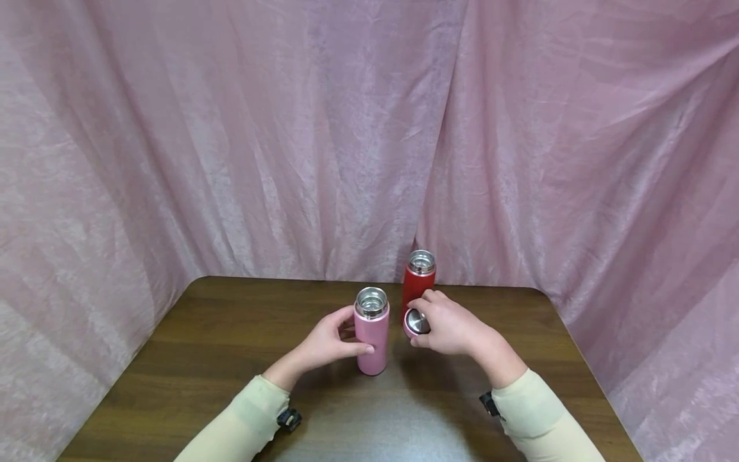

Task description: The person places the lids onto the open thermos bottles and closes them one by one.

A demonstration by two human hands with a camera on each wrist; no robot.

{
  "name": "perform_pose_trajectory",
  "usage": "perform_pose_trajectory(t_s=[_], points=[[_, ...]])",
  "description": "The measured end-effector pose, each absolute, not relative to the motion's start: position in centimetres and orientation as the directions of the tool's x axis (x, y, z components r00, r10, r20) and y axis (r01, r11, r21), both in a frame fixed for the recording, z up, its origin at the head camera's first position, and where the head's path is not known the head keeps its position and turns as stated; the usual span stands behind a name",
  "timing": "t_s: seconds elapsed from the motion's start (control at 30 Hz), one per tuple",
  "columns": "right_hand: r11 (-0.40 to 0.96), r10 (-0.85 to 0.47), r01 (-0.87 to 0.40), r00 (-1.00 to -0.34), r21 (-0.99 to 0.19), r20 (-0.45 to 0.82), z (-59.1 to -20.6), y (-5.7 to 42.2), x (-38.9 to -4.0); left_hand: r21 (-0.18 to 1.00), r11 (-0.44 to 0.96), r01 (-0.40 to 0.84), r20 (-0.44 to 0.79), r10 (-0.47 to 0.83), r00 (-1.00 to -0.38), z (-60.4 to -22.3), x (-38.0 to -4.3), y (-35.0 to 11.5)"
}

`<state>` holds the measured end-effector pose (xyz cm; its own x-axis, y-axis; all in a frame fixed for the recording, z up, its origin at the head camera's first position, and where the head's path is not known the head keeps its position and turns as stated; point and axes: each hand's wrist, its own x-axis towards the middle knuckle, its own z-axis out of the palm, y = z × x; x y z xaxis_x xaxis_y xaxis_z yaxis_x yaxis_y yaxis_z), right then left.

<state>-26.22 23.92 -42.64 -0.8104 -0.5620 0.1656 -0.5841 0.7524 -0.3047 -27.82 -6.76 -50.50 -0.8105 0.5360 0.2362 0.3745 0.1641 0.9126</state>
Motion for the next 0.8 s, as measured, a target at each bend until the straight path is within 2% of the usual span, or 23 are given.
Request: perform_pose_trajectory(t_s=[0.8], points=[[0.742,-0.594,-0.604,-0.794,-0.291,0.132,-36.8,23.2,-26.6,0.909,0.179,0.377,0.225,0.550,-0.804,-51.4,-28.0,-7.0]])
